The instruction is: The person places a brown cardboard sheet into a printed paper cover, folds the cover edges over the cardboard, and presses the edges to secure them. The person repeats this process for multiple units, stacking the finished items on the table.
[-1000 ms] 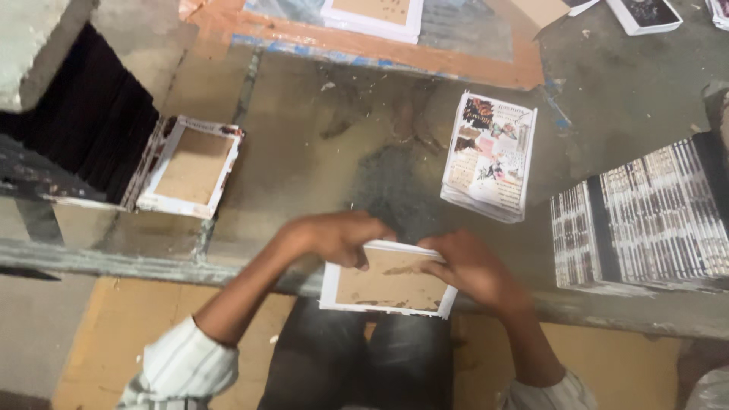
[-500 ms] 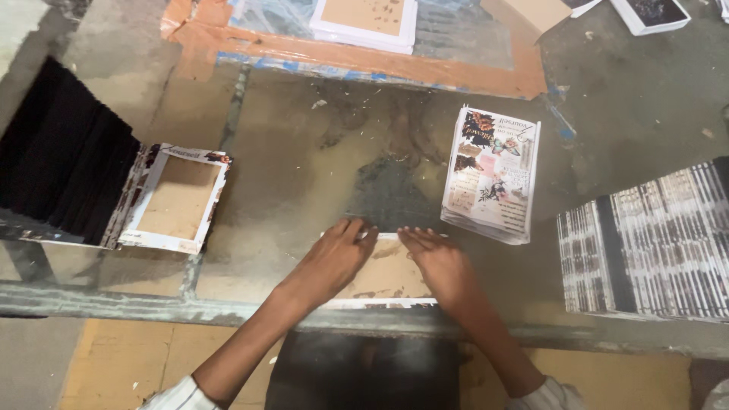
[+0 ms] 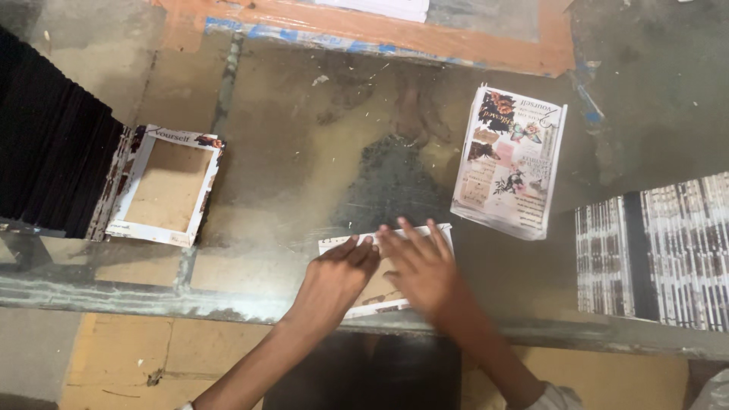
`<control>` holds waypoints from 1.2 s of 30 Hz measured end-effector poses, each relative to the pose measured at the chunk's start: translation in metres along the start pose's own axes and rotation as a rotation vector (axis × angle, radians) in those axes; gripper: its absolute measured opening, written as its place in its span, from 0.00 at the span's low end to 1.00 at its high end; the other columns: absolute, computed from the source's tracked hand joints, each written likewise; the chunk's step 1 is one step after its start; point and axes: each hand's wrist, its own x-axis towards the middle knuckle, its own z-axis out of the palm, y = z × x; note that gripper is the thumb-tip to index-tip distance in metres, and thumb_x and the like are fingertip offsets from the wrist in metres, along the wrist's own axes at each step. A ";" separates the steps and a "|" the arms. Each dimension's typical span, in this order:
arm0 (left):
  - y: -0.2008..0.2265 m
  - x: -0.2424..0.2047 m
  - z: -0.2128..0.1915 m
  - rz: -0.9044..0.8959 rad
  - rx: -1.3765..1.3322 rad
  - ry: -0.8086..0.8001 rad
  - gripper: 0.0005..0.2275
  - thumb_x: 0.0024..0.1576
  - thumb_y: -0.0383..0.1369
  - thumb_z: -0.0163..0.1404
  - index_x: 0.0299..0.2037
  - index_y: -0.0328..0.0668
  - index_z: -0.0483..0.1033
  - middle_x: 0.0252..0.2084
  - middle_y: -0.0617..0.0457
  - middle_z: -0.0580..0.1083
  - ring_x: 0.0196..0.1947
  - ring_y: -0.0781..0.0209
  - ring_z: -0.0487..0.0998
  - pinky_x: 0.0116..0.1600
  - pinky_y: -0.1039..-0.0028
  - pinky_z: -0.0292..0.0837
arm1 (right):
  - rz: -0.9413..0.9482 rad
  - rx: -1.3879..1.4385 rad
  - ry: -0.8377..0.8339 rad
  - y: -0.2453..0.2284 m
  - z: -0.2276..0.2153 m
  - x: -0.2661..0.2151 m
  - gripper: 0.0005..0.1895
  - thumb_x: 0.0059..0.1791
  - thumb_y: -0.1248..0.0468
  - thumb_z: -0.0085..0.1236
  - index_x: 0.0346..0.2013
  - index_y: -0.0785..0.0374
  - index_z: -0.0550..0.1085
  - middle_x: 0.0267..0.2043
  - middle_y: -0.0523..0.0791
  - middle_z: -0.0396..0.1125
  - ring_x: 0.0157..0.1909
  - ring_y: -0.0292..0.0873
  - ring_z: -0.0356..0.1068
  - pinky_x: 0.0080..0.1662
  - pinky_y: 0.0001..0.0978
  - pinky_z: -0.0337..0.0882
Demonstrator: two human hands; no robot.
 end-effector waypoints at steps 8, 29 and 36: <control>0.008 -0.002 0.004 -0.062 0.041 0.010 0.16 0.47 0.25 0.54 0.47 0.32 0.77 0.43 0.44 0.80 0.45 0.54 0.83 0.52 0.68 0.77 | 0.262 -0.160 0.001 -0.007 -0.016 -0.024 0.48 0.47 0.33 0.46 0.72 0.60 0.56 0.74 0.43 0.55 0.76 0.49 0.47 0.64 0.84 0.30; 0.006 -0.082 -0.002 -0.427 0.110 0.118 0.43 0.58 0.60 0.42 0.68 0.21 0.57 0.71 0.29 0.59 0.73 0.40 0.56 0.73 0.52 0.49 | 0.351 -0.122 0.188 0.003 0.007 -0.039 0.61 0.43 0.26 0.46 0.73 0.71 0.54 0.77 0.55 0.49 0.79 0.60 0.41 0.64 0.84 0.30; 0.035 -0.041 0.005 -0.235 0.004 0.109 0.42 0.61 0.61 0.38 0.72 0.25 0.56 0.70 0.30 0.62 0.70 0.37 0.61 0.73 0.50 0.48 | 0.201 -0.220 0.008 -0.008 0.005 -0.037 0.46 0.49 0.33 0.43 0.73 0.59 0.58 0.75 0.42 0.56 0.78 0.49 0.47 0.68 0.80 0.29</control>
